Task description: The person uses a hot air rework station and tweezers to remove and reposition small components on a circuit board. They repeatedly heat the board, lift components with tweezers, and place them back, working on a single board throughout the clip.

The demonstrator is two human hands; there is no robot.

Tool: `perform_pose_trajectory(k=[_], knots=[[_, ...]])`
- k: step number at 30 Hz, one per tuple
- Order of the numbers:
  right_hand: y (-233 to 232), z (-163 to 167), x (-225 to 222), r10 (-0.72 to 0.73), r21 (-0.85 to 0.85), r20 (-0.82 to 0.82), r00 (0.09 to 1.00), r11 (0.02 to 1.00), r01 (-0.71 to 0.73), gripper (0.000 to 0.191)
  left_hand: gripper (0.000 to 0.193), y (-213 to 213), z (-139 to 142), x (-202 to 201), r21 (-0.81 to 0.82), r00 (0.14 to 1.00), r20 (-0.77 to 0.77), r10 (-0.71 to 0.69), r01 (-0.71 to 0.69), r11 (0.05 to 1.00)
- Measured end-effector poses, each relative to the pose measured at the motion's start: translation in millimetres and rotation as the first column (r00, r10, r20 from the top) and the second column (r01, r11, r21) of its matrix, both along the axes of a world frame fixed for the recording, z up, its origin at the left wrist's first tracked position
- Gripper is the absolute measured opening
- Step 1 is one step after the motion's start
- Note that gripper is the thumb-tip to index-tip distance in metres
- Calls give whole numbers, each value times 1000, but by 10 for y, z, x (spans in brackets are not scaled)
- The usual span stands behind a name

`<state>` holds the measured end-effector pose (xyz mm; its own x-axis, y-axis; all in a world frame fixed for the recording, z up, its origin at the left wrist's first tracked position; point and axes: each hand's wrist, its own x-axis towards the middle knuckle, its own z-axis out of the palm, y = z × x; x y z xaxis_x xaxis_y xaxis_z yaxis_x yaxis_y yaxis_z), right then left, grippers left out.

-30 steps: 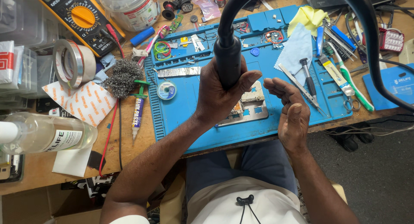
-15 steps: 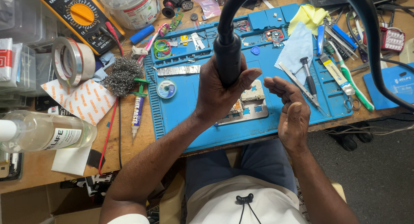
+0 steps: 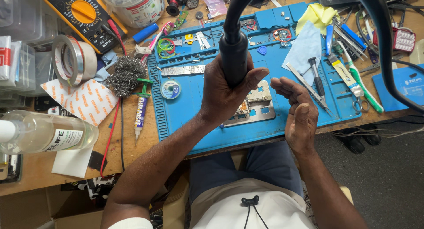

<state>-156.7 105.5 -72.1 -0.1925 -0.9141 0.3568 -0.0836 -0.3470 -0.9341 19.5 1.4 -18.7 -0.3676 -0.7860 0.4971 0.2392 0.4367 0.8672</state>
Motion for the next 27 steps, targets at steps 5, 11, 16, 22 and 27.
perform_pose_trajectory(k=[5,11,16,22,27], knots=[[-6,0,6,-1,3,-6,1000,1000,1,86,26,-28,-7,7,-6,1000,-3,0,0,1000],[-18,-5,1,5,-4,-12,1000,1000,-6,85,25,-33,-16,10,-20,1000,6,26,-26,999],[-15,2,-4,7,-8,0,1000,1000,-7,85,25,-29,-12,-5,-16,1000,-8,27,-28,999],[-3,7,-2,4,-1,-8,1000,1000,-4,85,26,-17,-3,5,-5,1000,-12,27,-27,1000],[-10,13,3,1,0,-12,1000,1000,-1,85,26,-18,17,7,-13,999,-3,49,-49,999]])
